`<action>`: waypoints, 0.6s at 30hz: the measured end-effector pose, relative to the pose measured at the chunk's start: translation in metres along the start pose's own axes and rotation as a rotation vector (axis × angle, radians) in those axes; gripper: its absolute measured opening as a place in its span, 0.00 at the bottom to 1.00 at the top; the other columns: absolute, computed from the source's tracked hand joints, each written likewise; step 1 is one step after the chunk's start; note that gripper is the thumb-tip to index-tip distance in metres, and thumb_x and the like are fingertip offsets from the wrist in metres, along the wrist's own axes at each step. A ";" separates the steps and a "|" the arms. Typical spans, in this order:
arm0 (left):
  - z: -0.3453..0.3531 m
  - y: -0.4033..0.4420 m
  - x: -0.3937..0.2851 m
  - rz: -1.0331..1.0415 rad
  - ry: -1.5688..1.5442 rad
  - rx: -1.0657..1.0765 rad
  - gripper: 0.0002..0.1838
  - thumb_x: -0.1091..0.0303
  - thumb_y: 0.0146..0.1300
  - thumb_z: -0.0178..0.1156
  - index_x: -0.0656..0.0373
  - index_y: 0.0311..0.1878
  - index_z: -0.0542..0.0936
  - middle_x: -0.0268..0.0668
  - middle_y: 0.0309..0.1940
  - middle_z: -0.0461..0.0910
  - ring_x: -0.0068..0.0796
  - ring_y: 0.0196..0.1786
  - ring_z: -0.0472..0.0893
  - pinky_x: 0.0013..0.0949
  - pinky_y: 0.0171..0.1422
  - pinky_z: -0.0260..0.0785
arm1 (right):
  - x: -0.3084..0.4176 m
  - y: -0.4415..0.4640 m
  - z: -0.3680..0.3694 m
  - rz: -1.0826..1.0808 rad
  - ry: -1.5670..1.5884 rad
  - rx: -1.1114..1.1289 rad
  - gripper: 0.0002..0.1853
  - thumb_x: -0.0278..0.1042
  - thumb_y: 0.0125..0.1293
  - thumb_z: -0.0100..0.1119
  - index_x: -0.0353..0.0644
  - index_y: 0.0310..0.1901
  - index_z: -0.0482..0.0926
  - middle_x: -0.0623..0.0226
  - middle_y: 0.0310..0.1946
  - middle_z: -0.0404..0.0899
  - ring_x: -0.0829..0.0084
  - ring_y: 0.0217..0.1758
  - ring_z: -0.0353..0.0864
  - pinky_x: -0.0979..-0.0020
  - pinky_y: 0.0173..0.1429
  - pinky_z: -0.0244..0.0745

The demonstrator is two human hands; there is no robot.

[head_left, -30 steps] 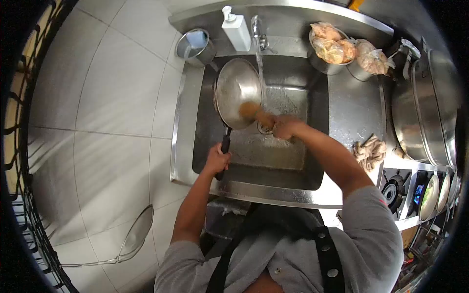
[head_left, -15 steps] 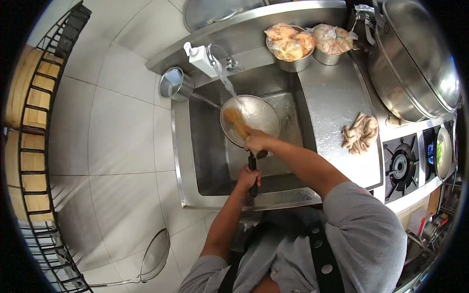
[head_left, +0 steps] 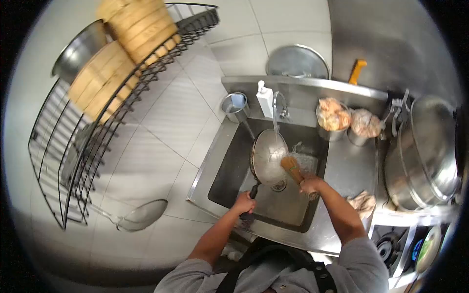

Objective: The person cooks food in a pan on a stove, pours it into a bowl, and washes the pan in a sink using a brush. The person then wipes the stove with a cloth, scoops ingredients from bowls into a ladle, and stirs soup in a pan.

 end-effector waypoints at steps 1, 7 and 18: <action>-0.005 -0.010 -0.007 0.003 0.009 -0.066 0.12 0.71 0.51 0.59 0.69 0.34 0.69 0.39 0.18 0.74 0.28 0.15 0.75 0.36 0.23 0.70 | -0.004 -0.012 0.005 -0.050 0.111 -0.037 0.40 0.41 0.56 0.64 0.47 0.70 0.58 0.52 0.56 0.71 0.58 0.53 0.73 0.60 0.56 0.70; -0.023 -0.058 -0.039 0.091 0.232 -0.294 0.09 0.75 0.50 0.56 0.71 0.31 0.70 0.44 0.18 0.76 0.31 0.15 0.77 0.37 0.22 0.70 | 0.054 -0.148 -0.012 -0.365 0.907 0.057 0.47 0.28 0.56 0.64 0.48 0.74 0.45 0.55 0.41 0.75 0.69 0.25 0.78 0.68 0.25 0.77; 0.006 -0.034 -0.038 0.191 -0.664 0.029 0.06 0.71 0.57 0.58 0.60 0.36 0.72 0.32 0.18 0.73 0.23 0.15 0.72 0.27 0.19 0.65 | 0.357 -0.223 -0.177 -1.318 0.748 -0.490 0.17 0.42 0.66 0.48 0.36 0.44 0.75 0.57 0.34 0.79 0.65 0.35 0.81 0.65 0.37 0.77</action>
Point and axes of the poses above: each hand's wrist, its own y-axis towards the middle knuckle, its own z-axis out of the palm, x = y × z, the point moved 1 cm from there along y, towards the middle knuckle
